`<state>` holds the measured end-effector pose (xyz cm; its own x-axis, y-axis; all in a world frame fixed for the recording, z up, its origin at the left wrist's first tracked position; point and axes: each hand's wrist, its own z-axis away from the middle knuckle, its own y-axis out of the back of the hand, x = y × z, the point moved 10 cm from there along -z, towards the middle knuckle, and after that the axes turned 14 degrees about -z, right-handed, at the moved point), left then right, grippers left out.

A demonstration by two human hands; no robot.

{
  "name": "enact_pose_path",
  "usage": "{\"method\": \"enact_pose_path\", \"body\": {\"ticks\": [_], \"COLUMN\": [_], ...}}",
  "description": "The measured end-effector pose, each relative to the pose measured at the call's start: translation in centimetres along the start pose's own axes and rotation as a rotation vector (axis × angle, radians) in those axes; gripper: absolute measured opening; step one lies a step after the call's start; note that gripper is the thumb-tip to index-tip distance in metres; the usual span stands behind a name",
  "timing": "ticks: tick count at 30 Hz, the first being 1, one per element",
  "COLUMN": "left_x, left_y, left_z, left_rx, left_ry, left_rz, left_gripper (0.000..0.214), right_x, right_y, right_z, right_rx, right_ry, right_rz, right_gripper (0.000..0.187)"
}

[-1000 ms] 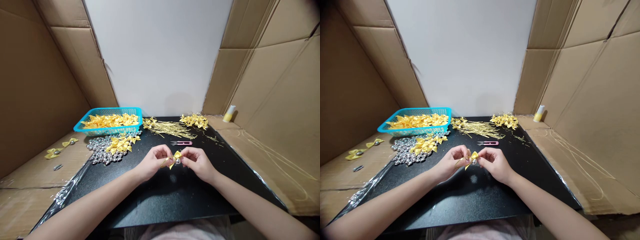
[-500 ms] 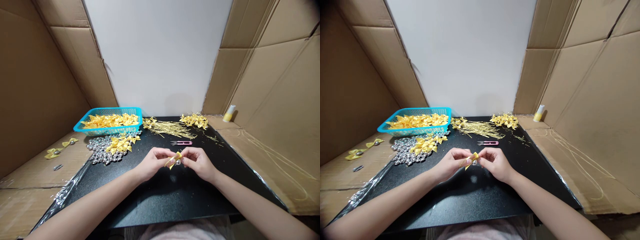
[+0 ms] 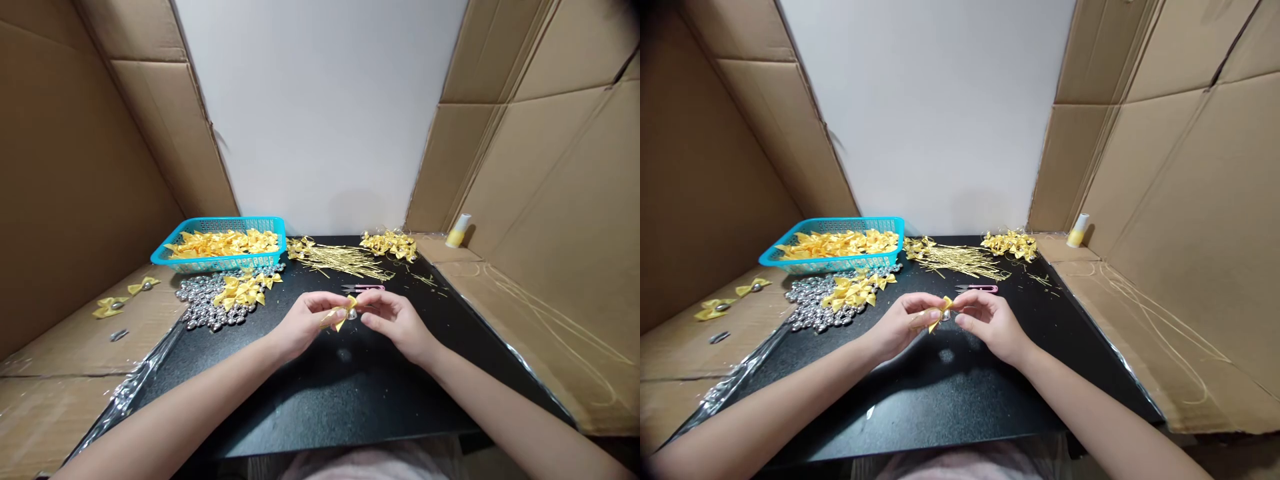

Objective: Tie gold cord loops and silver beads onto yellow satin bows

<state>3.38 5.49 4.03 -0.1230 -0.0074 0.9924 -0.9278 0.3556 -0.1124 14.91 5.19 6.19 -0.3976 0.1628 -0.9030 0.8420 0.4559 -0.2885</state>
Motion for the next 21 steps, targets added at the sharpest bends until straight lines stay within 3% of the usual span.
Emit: {"method": "enact_pose_path", "body": {"ticks": [8, 21], "left_x": [-0.2, -0.5], "left_y": [0.2, -0.7], "left_z": [-0.1, 0.0], "left_rx": [0.015, -0.054], "left_ry": [0.035, 0.037], "left_rz": [0.043, 0.011], "left_gripper": [0.023, 0.024], "right_x": [0.7, -0.4], "right_y": [1.6, 0.6], "right_z": [-0.2, 0.1], "right_rx": [0.147, 0.139], "right_ry": [-0.014, 0.086], "right_rz": [-0.034, 0.112], "right_gripper": [0.023, 0.027]}}
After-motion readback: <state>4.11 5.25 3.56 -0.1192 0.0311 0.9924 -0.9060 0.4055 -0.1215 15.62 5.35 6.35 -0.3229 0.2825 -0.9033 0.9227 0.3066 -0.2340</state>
